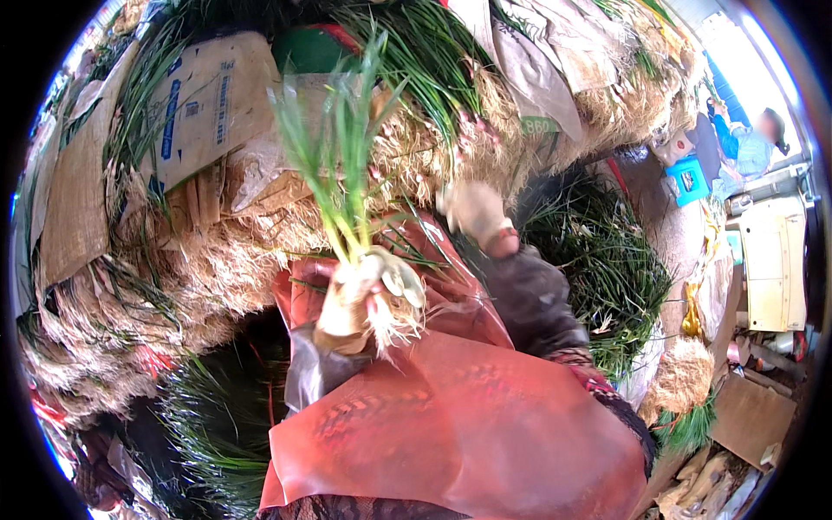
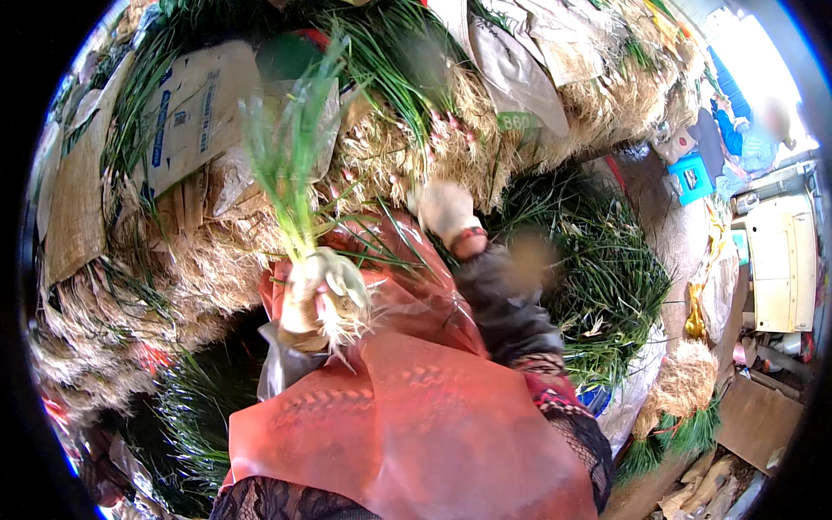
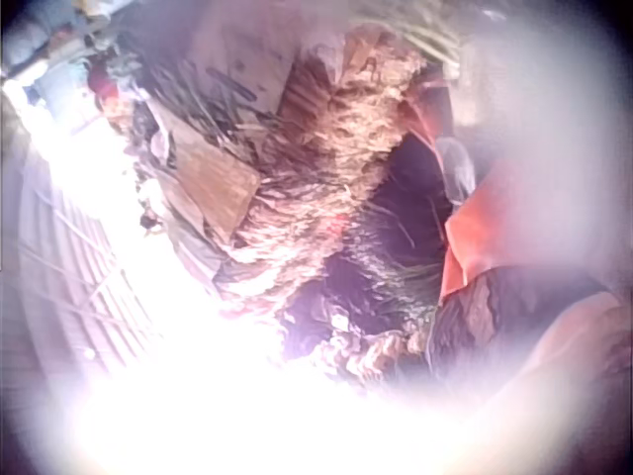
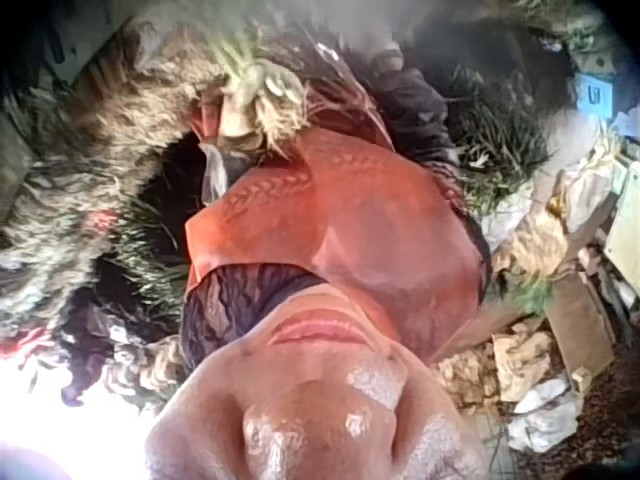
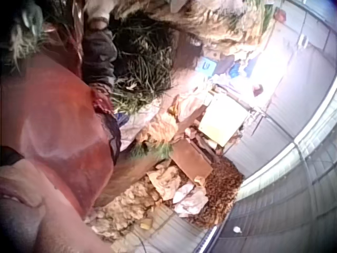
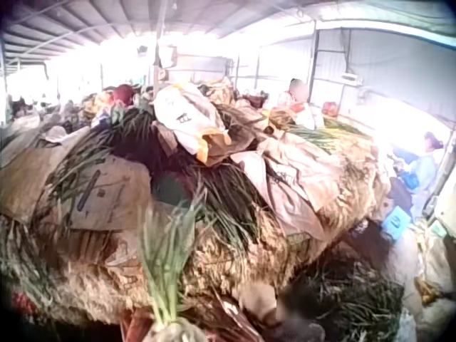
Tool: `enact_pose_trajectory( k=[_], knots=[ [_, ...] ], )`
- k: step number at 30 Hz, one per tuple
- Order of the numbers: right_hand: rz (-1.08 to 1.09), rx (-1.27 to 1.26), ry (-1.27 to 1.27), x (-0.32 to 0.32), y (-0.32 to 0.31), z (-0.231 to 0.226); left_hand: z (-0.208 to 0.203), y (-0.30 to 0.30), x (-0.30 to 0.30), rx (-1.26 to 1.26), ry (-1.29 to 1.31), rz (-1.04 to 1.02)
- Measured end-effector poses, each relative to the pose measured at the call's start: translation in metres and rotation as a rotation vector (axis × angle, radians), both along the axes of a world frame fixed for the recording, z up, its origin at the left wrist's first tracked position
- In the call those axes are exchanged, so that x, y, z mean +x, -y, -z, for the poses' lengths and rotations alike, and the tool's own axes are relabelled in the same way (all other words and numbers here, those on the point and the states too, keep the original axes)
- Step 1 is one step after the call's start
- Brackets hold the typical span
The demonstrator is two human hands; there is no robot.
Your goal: The person cleans bunches of scallions by removing outer leaves and dirt by hand, then gathers them and ties the bunch using a red plastic strip.
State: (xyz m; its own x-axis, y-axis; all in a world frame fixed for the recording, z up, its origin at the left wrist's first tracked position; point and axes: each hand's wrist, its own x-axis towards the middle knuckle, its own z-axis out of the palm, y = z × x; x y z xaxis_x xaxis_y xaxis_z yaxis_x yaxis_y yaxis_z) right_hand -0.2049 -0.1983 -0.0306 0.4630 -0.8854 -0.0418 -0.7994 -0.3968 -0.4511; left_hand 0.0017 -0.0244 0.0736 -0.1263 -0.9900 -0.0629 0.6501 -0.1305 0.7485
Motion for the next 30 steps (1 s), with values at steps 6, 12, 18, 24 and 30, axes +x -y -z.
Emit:
enact_pose_trajectory(
  k=[6,12,18,24,30],
  knots=[
    [0.172,-0.579,-0.009,-0.005,0.026,-0.081,0.011,0.035,0.006,0.193,-0.152,-0.058],
    [0.286,0.047,-0.004,-0.009,0.108,-0.084,-0.005,0.034,0.01,0.231,-0.099,-0.002],
    [-0.231,0.181,0.38,0.046,0.002,-0.112,0.014,0.012,0.017,0.294,-0.1,-0.042],
    [-0.554,1.27,0.524,0.082,-0.039,-0.093,0.019,-0.007,0.017,0.232,-0.124,0.007],
    [-0.19,0.424,0.682,0.032,-0.042,-0.049,0.016,-0.023,0.028,0.147,-0.154,0.09]
  ],
)
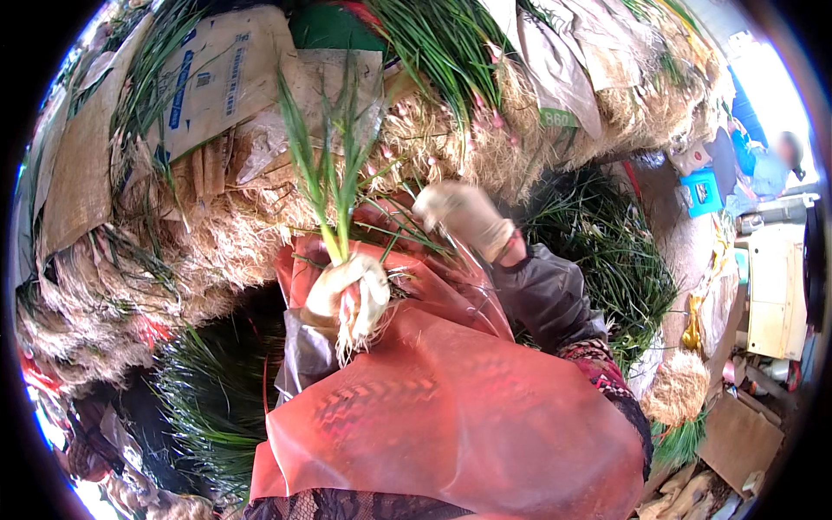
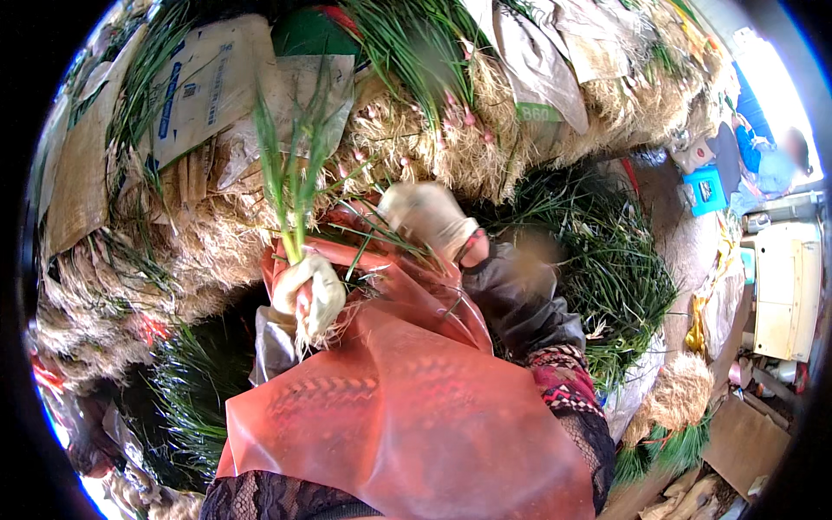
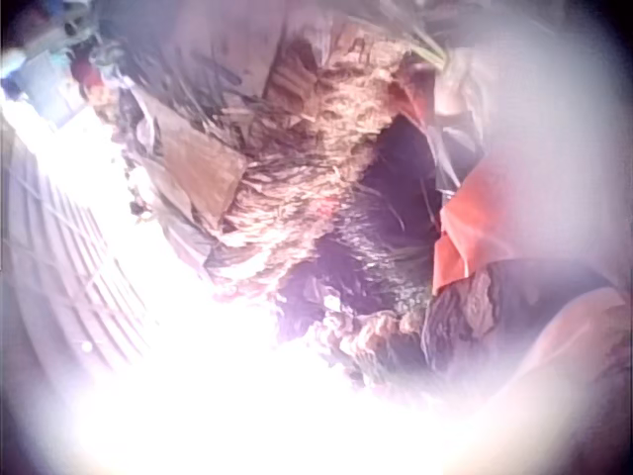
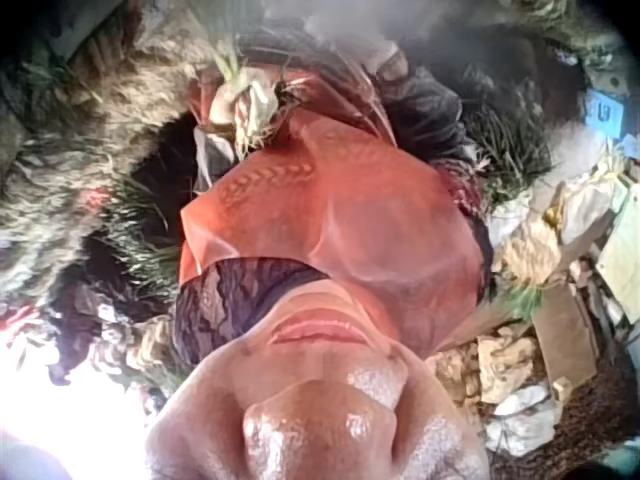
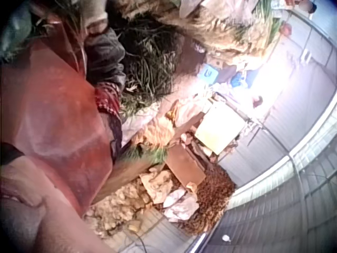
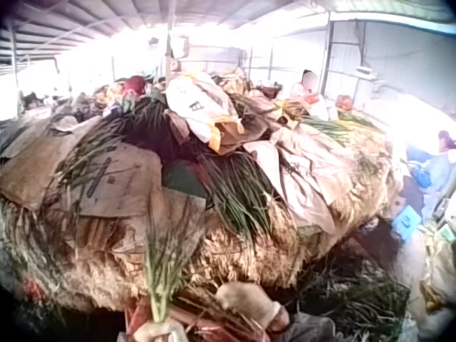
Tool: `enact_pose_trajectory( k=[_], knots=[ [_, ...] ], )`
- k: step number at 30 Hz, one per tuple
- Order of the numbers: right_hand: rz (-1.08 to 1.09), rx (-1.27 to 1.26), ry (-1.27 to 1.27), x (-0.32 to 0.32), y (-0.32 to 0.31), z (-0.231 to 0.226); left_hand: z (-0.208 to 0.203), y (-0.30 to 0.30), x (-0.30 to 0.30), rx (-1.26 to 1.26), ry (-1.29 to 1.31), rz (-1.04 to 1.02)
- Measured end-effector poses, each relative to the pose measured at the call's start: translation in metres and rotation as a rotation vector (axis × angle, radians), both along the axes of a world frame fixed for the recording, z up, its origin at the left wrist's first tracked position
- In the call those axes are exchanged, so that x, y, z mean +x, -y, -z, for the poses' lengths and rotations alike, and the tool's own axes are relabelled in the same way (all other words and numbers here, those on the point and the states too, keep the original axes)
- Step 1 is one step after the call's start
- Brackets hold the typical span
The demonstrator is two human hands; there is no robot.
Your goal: The person cleans bunches of scallions by removing outer leaves and dirt by hand, then gathers them and ties the bunch using a red plastic strip.
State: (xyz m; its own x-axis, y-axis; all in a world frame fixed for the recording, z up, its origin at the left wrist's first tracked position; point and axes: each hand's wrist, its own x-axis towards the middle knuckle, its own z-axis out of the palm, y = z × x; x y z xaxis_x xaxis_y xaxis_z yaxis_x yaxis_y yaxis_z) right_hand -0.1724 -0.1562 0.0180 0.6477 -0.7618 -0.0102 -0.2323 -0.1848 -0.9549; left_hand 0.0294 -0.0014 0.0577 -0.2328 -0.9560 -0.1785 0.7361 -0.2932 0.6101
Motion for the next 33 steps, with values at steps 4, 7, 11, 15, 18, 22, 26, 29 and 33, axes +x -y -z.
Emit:
enact_pose_trajectory(
  k=[4,7,11,15,18,22,26,29,33],
  knots=[
    [0.62,-0.936,-0.565,-0.034,0.094,-0.02,-0.012,0.013,0.002,-0.161,0.053,0.082],
    [0.468,-0.457,-0.955,-0.028,0.14,-0.037,-0.004,0.03,-0.007,-0.014,-0.016,0.01],
    [0.263,0.484,-0.046,-0.02,0.121,-0.054,0.007,0.026,-0.007,-0.033,0.04,-0.065],
    [0.133,0.482,0.42,0.001,0.058,-0.043,0.0,0.042,-0.027,0.04,0.233,-0.106],
    [0.11,0.501,0.432,0.02,0.017,-0.049,0.021,0.057,-0.034,0.191,0.117,-0.141],
    [0.119,0.546,0.454,0.016,0.01,-0.048,0.027,0.056,-0.033,0.231,0.122,-0.146],
    [0.082,0.602,0.576,0.004,0.01,-0.046,0.035,0.06,-0.037,0.255,0.051,-0.192],
    [0.153,0.676,0.769,-0.008,0.012,-0.028,0.036,0.068,-0.038,0.212,-0.005,-0.069],
    [0.379,0.474,0.951,-0.065,-0.001,-0.028,0.041,0.074,-0.036,0.079,0.087,0.03]
  ],
)
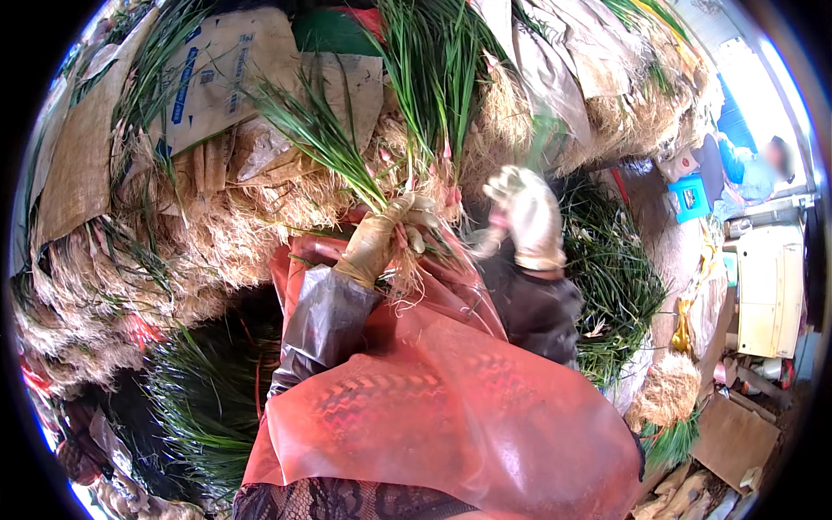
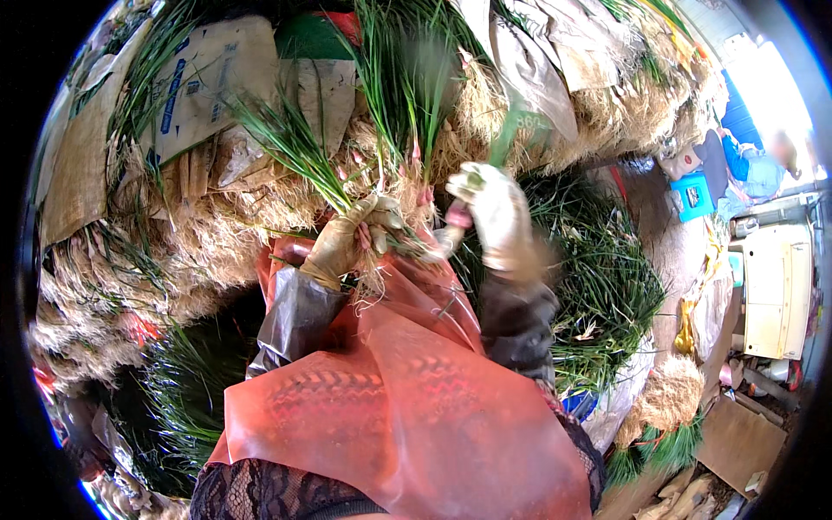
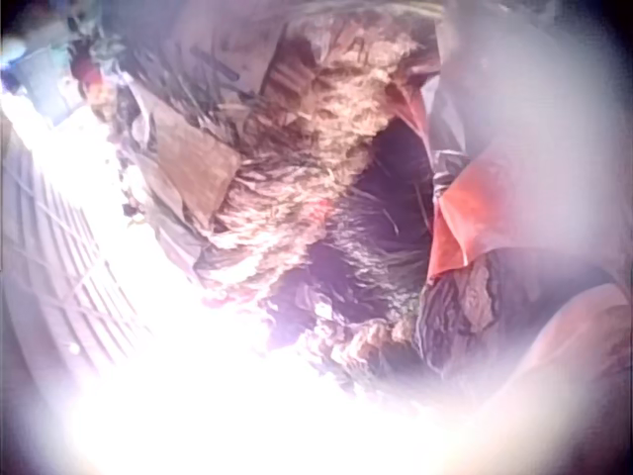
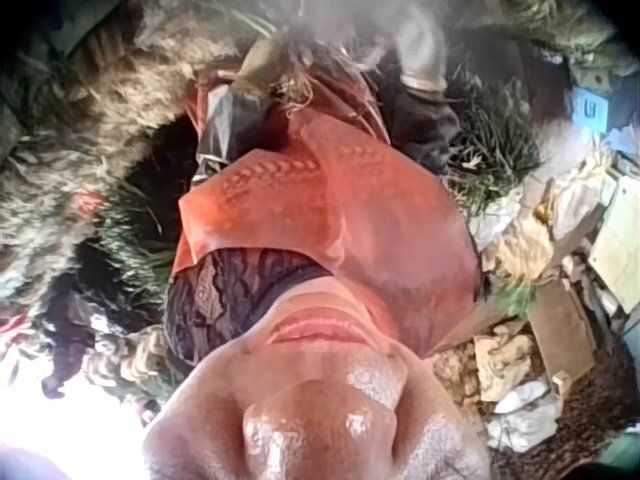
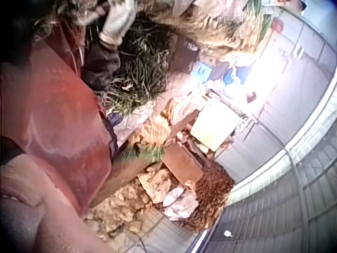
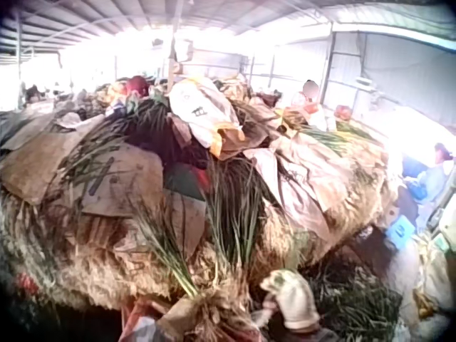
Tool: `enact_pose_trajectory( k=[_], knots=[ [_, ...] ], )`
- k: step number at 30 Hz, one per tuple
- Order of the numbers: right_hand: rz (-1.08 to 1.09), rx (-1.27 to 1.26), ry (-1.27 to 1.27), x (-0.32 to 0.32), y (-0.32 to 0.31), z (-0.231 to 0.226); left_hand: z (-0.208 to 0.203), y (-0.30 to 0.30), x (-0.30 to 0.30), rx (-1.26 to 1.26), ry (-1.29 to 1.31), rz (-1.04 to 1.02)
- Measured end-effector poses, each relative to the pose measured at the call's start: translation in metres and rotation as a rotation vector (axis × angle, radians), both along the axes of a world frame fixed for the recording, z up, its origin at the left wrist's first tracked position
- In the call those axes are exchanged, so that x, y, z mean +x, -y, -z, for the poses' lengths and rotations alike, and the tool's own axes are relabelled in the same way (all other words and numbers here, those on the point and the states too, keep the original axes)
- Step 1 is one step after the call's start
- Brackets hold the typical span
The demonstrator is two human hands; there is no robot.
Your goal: The person cleans bunches of scallions by removing outer leaves and dirt by hand, then gathers them and ties the bunch using a red plastic strip.
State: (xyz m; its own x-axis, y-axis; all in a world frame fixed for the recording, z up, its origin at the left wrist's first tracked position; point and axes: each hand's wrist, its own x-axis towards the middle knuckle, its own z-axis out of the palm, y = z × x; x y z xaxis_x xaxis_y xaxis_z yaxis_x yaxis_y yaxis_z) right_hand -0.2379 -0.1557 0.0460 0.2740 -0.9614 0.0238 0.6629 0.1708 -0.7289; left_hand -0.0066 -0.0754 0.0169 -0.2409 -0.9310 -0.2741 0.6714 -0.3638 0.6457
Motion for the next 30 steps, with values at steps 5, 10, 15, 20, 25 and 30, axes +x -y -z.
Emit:
enact_pose_trajectory(
  k=[5,10,15,20,25,30],
  knots=[
    [0.207,-0.405,-2.325,-0.078,0.003,0.026,0.004,-0.002,0.002,0.036,0.116,0.007],
    [-0.214,0.033,-0.532,0.038,0.02,0.044,-0.022,-0.011,0.007,0.028,0.242,-0.024],
    [0.12,-0.524,-0.887,0.041,0.0,-0.015,-0.039,-0.022,0.003,-0.027,0.334,-0.13],
    [0.004,-0.454,-0.844,0.06,-0.023,0.009,0.013,-0.006,-0.021,-0.029,0.118,-0.129],
    [-0.311,-0.163,-0.644,0.07,-0.011,-0.018,0.012,-0.016,-0.013,0.087,0.052,-0.084],
    [0.226,-0.572,-0.758,0.094,-0.006,0.025,-0.011,-0.021,-0.011,0.043,-0.205,-0.109]
  ],
)
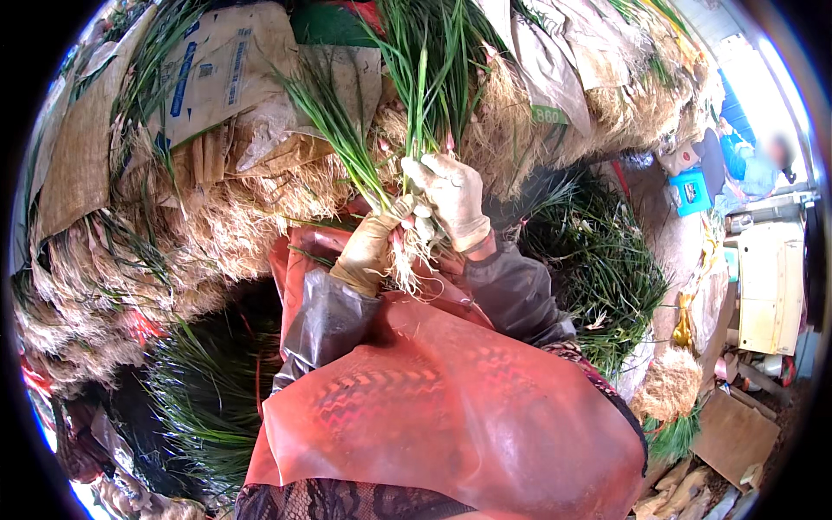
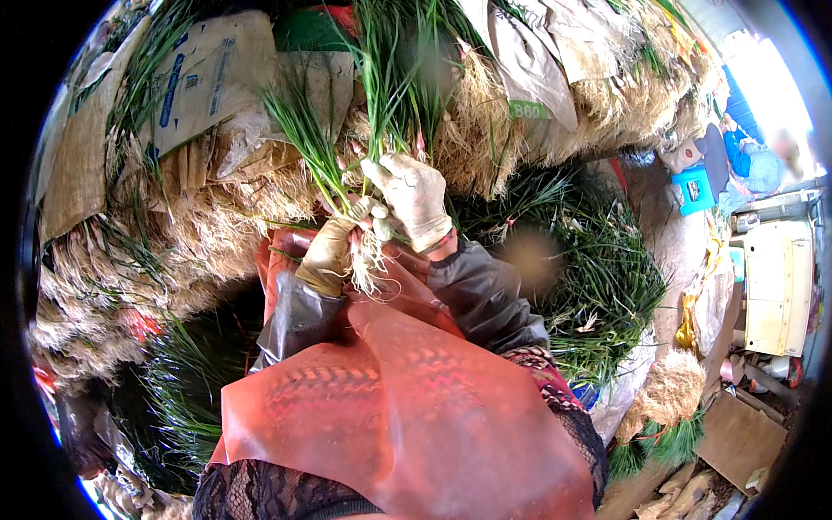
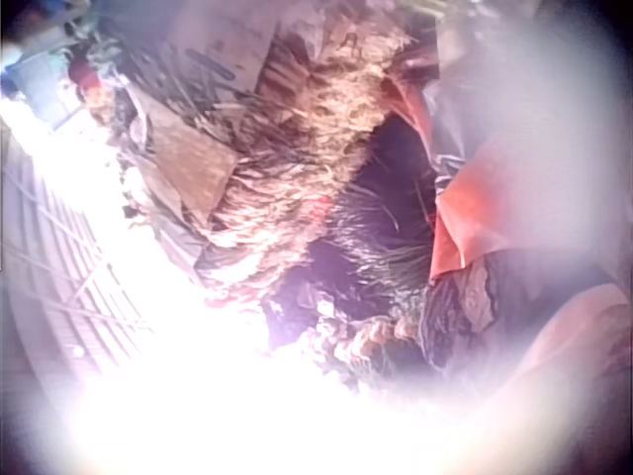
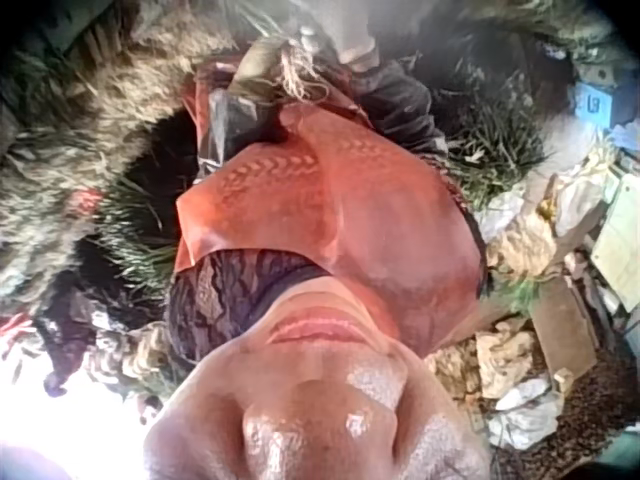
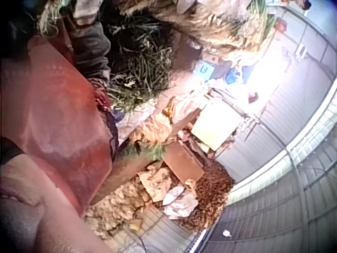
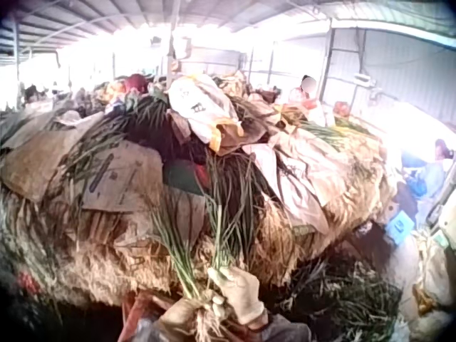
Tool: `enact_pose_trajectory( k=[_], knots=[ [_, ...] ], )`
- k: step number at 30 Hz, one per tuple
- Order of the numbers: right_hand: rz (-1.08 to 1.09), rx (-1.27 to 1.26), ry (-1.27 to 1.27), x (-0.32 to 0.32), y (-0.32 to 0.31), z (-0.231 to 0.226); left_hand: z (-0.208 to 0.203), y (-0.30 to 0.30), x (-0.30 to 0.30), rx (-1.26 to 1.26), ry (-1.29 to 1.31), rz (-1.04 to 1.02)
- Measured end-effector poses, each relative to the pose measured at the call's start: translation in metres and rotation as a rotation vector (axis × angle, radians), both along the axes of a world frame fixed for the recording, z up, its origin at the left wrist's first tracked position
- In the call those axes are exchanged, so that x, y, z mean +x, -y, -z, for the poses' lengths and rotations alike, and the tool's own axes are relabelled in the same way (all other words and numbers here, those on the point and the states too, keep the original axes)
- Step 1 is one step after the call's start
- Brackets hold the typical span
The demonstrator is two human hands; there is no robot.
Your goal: The person cleans bunches of scallions by removing outer leaves and dirt by hand, then gathers them and ties the bunch using a red plastic strip.
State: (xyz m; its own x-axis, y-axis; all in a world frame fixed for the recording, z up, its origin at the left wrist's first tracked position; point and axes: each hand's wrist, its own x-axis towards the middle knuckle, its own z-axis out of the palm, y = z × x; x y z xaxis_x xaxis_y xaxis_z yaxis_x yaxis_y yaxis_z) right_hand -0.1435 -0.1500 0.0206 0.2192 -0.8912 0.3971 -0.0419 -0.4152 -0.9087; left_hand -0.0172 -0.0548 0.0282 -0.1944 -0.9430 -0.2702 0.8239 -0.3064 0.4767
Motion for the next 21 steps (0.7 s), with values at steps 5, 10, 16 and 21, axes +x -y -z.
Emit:
enact_pose_trajectory(
  k=[5,10,16,21],
  knots=[
    [0.267,0.183,-1.177,-0.071,0.04,-0.004,-0.05,-0.033,0.008,-0.317,0.118,0.024],
    [0.209,-0.241,-0.988,-0.036,0.022,-0.035,-0.021,-0.017,0.022,-0.112,0.098,0.02],
    [-0.39,0.566,-0.27,-0.001,0.055,-0.037,0.0,-0.009,0.02,-0.03,0.602,-0.163],
    [-0.351,0.466,-0.209,0.017,0.009,-0.053,-0.005,0.001,-0.003,-0.032,0.47,-0.099]
  ],
)
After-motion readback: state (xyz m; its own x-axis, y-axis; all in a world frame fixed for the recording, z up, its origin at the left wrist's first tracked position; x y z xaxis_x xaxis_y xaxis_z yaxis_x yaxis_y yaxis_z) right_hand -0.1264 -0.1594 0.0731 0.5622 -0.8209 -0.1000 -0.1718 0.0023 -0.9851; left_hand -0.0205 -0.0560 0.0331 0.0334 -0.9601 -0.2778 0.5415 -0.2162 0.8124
